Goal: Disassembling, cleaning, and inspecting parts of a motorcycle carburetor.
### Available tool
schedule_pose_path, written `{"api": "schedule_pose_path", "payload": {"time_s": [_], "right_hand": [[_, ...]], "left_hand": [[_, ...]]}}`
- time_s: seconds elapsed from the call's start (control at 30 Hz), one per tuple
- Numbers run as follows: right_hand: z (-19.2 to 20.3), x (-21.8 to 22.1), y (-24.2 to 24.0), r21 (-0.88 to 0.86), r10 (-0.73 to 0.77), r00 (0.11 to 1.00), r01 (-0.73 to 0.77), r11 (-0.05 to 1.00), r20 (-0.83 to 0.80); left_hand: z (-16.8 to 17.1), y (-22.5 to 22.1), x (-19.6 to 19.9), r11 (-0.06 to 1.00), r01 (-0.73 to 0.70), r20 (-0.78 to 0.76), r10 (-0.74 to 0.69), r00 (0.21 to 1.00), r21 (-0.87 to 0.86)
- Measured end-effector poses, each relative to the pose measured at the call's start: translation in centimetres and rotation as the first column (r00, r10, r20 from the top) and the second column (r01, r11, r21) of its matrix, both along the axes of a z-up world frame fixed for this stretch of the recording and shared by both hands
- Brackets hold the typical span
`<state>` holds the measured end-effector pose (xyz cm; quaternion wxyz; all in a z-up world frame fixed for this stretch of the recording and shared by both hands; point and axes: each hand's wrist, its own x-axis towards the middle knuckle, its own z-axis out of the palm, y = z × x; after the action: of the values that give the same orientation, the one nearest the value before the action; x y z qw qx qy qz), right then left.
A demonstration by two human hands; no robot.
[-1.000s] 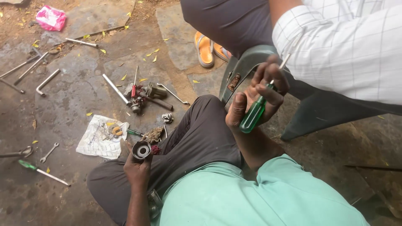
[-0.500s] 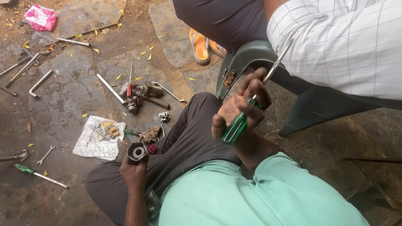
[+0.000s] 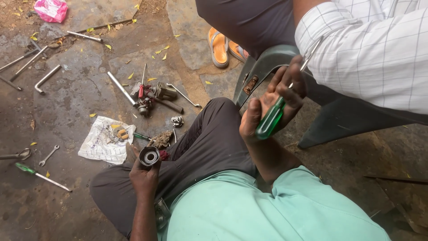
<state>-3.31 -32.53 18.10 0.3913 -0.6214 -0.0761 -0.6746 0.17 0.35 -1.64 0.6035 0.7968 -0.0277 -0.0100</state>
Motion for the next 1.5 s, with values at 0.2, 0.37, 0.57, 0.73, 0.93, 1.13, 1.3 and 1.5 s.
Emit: {"api": "schedule_pose_path", "payload": {"time_s": [0.2,0.37,0.57,0.73,0.93,1.13,1.3,1.5], "right_hand": [[-0.5,1.0,1.3,-0.028,-0.002,0.976,-0.004,1.0,-0.216],[0.1,0.0,1.6,0.183,0.216,0.91,-0.159,0.97,-0.354],[4.0,-1.5,0.0,0.278,0.989,-0.096,-0.959,-0.061,-0.114],[-3.6,-0.4,-3.1,0.306,0.894,-0.443,-0.863,-0.403,-0.072],[4.1,1.7,2.2,0.113,0.443,0.889,-0.432,0.895,-0.115],[0.1,2.9,2.6,0.249,0.793,0.602,-0.757,0.604,-0.096],[-0.8,2.1,5.0,0.212,0.575,0.65,-0.551,0.807,-0.497],[-5.3,1.1,5.7,0.16,0.461,0.563,-0.502,0.85,-0.685]], "left_hand": [[0.2,0.0,-0.5,1.0,-0.002,-0.019,0.003,1.0,0.021],[0.2,0.0,-0.3,0.999,-0.011,-0.033,0.013,0.999,0.041],[0.1,-0.1,-0.4,0.999,0.005,-0.073,-0.002,0.997,0.044],[0.5,-0.1,-0.4,0.999,-0.005,-0.013,0.006,1.0,0.053],[0.9,-1.2,-0.3,1.0,0.003,-0.078,-0.004,0.997,-0.015],[-0.9,0.1,0.0,1.0,0.001,-0.034,-0.001,0.999,0.014],[-0.1,0.0,-0.5,0.999,-0.034,0.035,0.034,0.999,-0.022],[2.6,-1.0,-1.2,0.991,-0.086,0.186,0.066,0.98,0.1]]}}
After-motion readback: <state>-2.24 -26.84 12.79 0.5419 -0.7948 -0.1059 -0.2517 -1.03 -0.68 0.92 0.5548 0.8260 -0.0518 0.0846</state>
